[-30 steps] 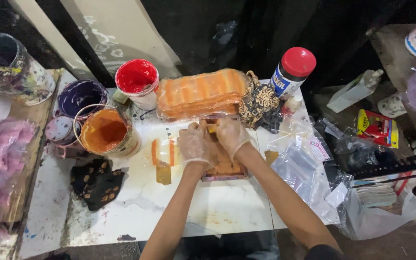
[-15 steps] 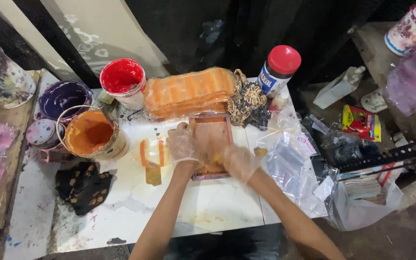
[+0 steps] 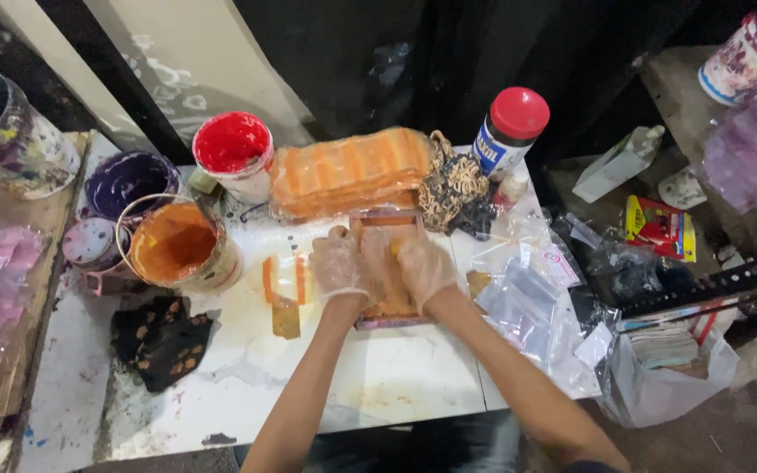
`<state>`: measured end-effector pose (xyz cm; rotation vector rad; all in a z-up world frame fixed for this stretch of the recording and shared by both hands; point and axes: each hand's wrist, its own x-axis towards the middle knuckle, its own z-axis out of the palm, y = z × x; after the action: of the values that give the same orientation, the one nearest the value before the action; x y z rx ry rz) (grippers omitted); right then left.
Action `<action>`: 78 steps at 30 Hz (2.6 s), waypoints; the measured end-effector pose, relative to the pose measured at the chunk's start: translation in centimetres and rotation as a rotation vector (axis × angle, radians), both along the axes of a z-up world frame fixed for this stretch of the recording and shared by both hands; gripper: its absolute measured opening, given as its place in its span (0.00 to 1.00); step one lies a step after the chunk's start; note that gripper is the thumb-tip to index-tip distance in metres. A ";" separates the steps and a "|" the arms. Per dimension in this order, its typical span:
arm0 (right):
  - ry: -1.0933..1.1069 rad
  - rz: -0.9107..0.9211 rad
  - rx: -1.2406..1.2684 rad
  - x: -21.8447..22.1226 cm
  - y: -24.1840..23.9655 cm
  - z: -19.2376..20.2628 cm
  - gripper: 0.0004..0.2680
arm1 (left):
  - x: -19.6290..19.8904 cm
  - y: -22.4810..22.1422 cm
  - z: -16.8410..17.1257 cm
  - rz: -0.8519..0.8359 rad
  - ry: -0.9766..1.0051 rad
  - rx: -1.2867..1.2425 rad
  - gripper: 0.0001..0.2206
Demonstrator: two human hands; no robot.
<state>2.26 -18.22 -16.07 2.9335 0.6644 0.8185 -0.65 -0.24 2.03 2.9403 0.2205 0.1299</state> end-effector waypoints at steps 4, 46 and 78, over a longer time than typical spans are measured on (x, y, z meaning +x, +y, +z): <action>0.020 -0.123 0.014 -8.2 3.3 -0.3 0.06 | -1.8 -0.6 4.6 0.055 0.003 -0.090 0.14; 0.071 -0.215 0.119 -0.4 1.2 6.0 0.09 | -1.1 -0.1 1.0 -0.022 0.025 0.041 0.12; 0.306 -0.057 -0.129 -10.4 1.4 2.6 0.10 | -1.2 -0.1 1.1 -0.032 0.046 -0.081 0.12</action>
<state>-8.10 -16.82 -13.46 2.9682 0.6162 0.3092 -1.81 -0.35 3.17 2.8670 0.1813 0.0473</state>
